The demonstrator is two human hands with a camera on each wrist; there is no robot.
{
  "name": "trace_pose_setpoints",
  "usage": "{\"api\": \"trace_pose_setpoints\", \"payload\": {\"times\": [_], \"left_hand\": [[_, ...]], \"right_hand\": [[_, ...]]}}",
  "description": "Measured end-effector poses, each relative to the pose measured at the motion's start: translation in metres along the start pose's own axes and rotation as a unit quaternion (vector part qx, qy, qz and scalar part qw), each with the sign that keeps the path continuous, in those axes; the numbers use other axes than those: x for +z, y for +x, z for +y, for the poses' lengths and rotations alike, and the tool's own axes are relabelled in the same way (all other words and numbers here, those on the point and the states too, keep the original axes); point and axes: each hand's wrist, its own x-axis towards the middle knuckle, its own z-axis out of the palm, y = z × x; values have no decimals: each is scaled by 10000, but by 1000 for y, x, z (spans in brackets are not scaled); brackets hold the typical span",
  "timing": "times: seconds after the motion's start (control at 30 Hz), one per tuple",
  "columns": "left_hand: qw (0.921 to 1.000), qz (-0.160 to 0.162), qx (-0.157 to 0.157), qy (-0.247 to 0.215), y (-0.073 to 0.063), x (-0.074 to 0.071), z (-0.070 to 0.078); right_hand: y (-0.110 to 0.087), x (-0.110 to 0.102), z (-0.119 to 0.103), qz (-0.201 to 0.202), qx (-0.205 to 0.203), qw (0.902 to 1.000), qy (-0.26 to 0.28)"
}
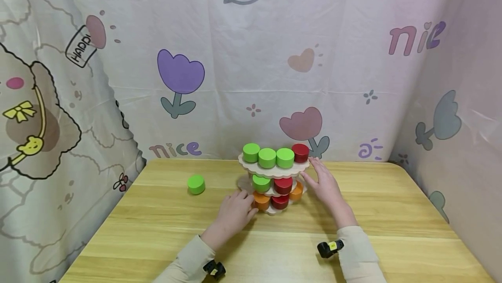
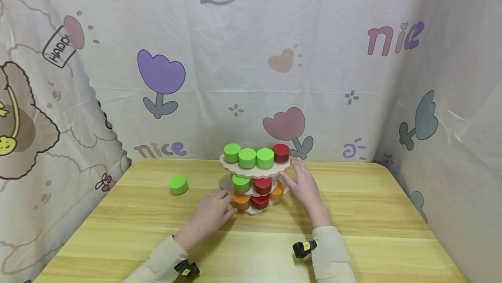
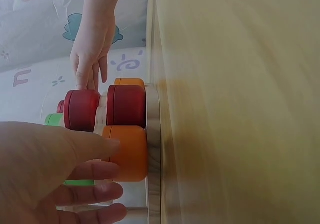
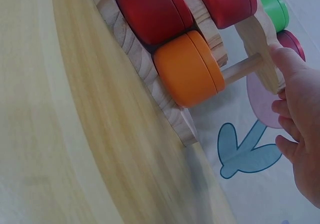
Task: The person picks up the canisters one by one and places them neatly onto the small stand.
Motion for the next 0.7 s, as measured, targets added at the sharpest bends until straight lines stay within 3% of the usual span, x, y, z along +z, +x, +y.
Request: {"api": "trace_pose_setpoints", "payload": {"times": [0.47, 0.7], "left_hand": [[9997, -211, -25, -78, 0, 4, -4], [9996, 198, 167, -116, 1, 3, -14]], "right_hand": [[-1, -1, -2, 0, 14, 10000, -20], [-1, -1, -2, -3, 9, 10000, -9]]}}
